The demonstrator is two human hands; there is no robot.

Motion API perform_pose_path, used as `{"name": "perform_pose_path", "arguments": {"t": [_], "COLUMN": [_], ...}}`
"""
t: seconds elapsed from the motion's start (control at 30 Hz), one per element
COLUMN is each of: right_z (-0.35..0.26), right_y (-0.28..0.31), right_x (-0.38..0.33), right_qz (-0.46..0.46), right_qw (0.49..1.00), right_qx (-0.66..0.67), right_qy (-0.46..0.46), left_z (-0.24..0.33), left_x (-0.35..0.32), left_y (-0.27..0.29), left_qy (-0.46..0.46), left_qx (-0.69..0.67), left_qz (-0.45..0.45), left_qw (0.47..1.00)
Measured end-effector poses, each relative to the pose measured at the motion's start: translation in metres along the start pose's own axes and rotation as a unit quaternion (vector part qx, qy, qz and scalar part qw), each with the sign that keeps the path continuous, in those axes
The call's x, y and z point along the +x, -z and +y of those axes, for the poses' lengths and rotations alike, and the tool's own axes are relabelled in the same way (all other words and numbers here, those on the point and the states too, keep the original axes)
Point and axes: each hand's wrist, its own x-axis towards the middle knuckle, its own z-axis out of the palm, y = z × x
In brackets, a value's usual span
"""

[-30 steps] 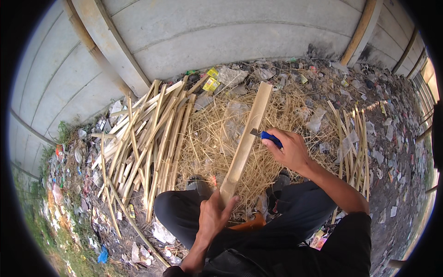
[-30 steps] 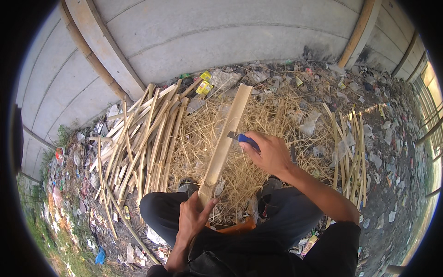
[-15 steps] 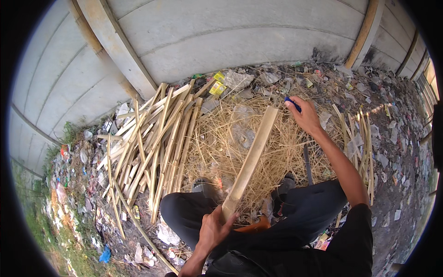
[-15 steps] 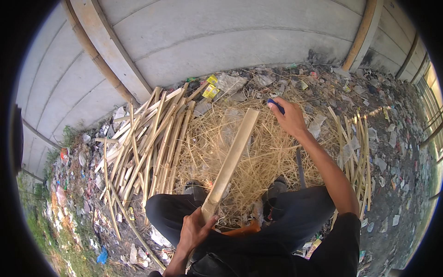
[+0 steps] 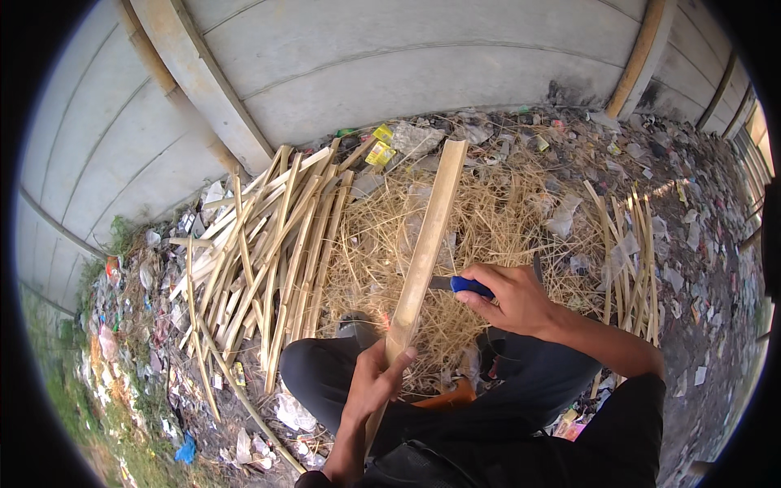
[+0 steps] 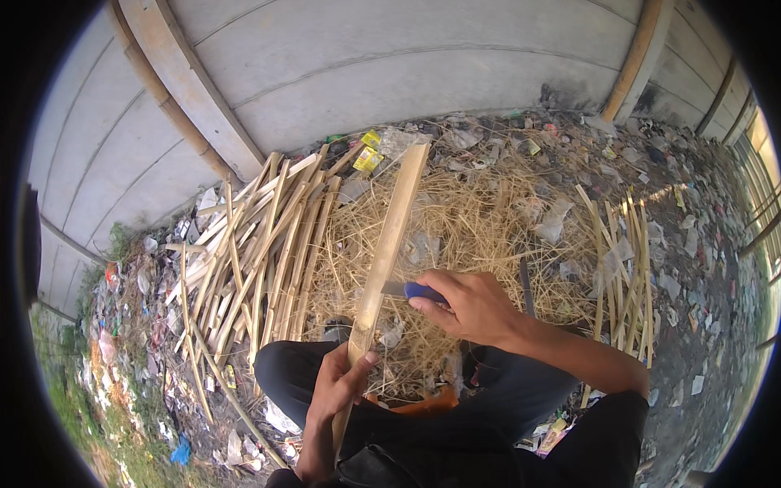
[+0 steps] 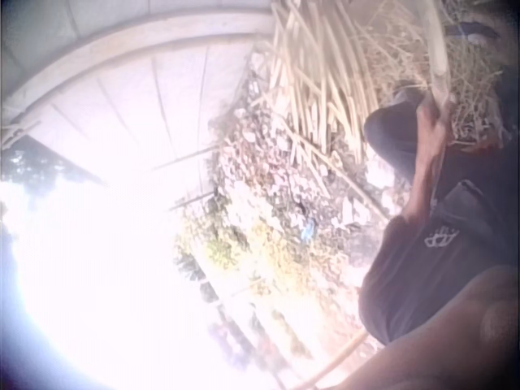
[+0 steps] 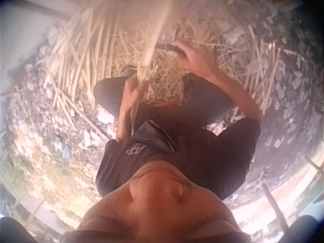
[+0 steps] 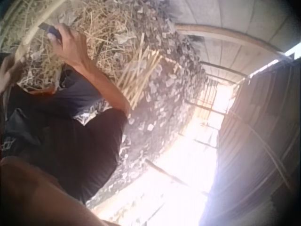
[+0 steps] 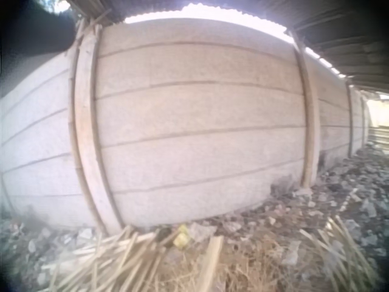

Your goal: The person sits on the ground and uses a machete to split a long bamboo pole into thin strips. They then use a utility knife to further refine the strips, smoothing the edges and removing excess material. The finished strips are placed in a pile nearby.

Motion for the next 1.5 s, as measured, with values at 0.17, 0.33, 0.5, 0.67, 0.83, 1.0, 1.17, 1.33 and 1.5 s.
{"name": "perform_pose_path", "arguments": {"t": [0.17,0.33,0.5,0.67,0.83,1.0,1.17,1.33,1.5], "right_z": [-0.014,-0.017,-0.02,-0.021,-0.021,-0.022,-0.017,0.007,0.027], "right_y": [-0.019,-0.032,-0.038,-0.041,-0.04,-0.029,-0.029,-0.009,0.017], "right_x": [-0.011,-0.012,-0.015,-0.015,-0.016,-0.01,-0.011,0.002,0.015], "right_qz": [-0.024,-0.008,-0.009,-0.006,-0.023,-0.037,-0.042,0.035,0.04], "right_qw": [0.999,0.998,0.996,0.996,0.996,0.998,0.997,0.999,0.993], "right_qx": [0.008,0.009,0.043,0.06,0.055,0.046,0.044,0.015,-0.003], "right_qy": [0.037,0.068,0.071,0.068,0.06,0.027,0.037,-0.009,-0.114], "left_z": [0.009,0.013,0.008,0.001,0.005,0.003,0.006,0.0,0.0], "left_x": [0.008,0.009,0.012,0.015,0.011,0.011,0.007,0.001,-0.011], "left_y": [0.001,-0.004,-0.003,-0.004,-0.012,-0.013,-0.015,-0.013,-0.013], "left_qy": [-0.002,-0.007,-0.009,-0.016,-0.036,-0.079,-0.056,-0.048,-0.04], "left_qx": [-0.052,-0.071,-0.091,-0.117,-0.015,0.075,0.099,0.133,0.161], "left_qz": [-0.067,-0.08,-0.096,-0.134,-0.076,-0.035,-0.034,-0.031,-0.029], "left_qw": [0.996,0.994,0.991,0.984,0.996,0.993,0.993,0.989,0.986]}}
